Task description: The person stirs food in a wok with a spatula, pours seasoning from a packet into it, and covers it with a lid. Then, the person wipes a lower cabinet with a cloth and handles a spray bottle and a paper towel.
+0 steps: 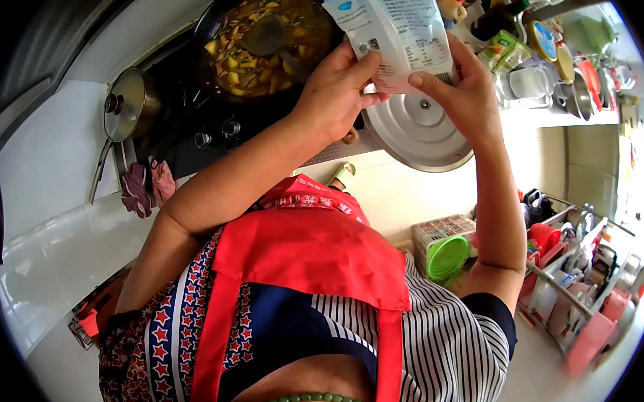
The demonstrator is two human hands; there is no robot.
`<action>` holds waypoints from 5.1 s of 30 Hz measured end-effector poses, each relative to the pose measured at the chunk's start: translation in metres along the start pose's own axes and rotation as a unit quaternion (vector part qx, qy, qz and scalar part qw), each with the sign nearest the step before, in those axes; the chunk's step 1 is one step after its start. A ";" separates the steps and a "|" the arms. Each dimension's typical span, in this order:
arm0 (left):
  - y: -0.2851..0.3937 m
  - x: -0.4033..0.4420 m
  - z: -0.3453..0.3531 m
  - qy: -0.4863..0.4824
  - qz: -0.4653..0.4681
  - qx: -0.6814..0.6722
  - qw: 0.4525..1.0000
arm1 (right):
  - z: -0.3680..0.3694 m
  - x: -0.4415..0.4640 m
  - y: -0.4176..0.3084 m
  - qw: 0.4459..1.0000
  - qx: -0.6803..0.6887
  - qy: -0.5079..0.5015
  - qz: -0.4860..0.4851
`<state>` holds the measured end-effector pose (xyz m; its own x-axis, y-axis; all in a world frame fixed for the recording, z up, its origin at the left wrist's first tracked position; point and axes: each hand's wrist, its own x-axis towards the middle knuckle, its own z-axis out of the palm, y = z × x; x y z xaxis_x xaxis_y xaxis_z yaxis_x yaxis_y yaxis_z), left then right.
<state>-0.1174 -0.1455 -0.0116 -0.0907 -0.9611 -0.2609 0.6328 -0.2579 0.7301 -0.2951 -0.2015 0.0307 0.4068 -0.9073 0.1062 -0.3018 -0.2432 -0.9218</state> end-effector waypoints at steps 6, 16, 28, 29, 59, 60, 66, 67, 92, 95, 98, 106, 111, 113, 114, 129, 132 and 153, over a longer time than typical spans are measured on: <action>0.027 -0.023 -0.024 0.047 0.006 -0.062 0.997 | 0.058 0.020 -0.018 0.995 -0.057 0.027 0.081; 0.036 -0.012 -0.074 0.048 -0.071 -0.149 0.985 | 0.114 0.041 -0.045 0.960 -0.281 0.005 0.019; 0.031 -0.013 -0.092 0.049 -0.060 -0.184 0.980 | 0.135 0.036 -0.049 0.957 -0.290 0.020 0.019; 0.033 -0.014 -0.092 0.039 -0.060 -0.181 0.981 | 0.135 0.036 -0.049 0.956 -0.291 0.014 0.026; 0.047 -0.024 -0.067 0.028 -0.009 -0.048 0.998 | 0.120 0.021 -0.041 0.972 -0.221 0.074 0.041; 0.045 -0.023 -0.066 0.038 -0.013 -0.060 0.997 | 0.120 0.021 -0.038 0.972 -0.219 0.080 0.027; 0.040 -0.023 -0.064 0.061 -0.002 -0.100 0.993 | 0.124 0.017 -0.039 0.974 -0.199 0.106 0.002; 0.038 -0.022 -0.065 0.060 0.016 -0.103 0.993 | 0.123 0.018 -0.039 0.974 -0.202 0.101 -0.001; 0.009 0.071 0.001 -0.020 0.393 0.423 0.816 | 0.018 0.011 0.008 0.975 -0.109 0.182 0.058; -0.014 0.121 0.039 -0.031 0.456 0.404 0.793 | -0.041 0.021 0.031 0.974 -0.119 0.182 0.067; -0.047 0.180 0.061 -0.052 0.432 0.514 0.739 | -0.095 0.033 0.071 0.956 -0.202 0.192 0.094; -0.118 0.254 0.112 -0.053 -0.011 0.402 0.914 | -0.156 0.048 0.185 0.945 -0.171 0.220 0.172; -0.143 0.272 0.121 0.020 -0.173 0.236 0.956 | -0.161 0.061 0.270 0.933 -0.223 0.203 0.196; -0.157 0.280 0.120 0.035 -0.188 0.161 0.968 | -0.161 0.068 0.312 0.943 -0.175 0.202 0.196; -0.164 0.284 0.120 0.047 -0.190 0.156 0.968 | -0.163 0.070 0.321 0.948 -0.152 0.202 0.195; -0.145 0.217 0.152 0.006 -0.181 0.150 0.972 | -0.130 0.054 0.252 0.952 -0.077 0.285 0.085; -0.103 0.165 0.154 -0.037 -0.161 0.144 0.976 | -0.108 0.028 0.181 0.965 -0.031 0.259 0.015; 0.037 -0.078 -0.130 -0.110 -0.034 0.303 0.946 | 0.143 -0.049 -0.002 0.882 0.322 -0.044 0.340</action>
<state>0.0131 -0.0671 -0.0469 -0.3157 -0.9204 -0.2308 0.0689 -0.2648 0.9618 -0.1912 -0.1078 -0.0256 0.3950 -0.7308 -0.5567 0.0390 0.6187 -0.7846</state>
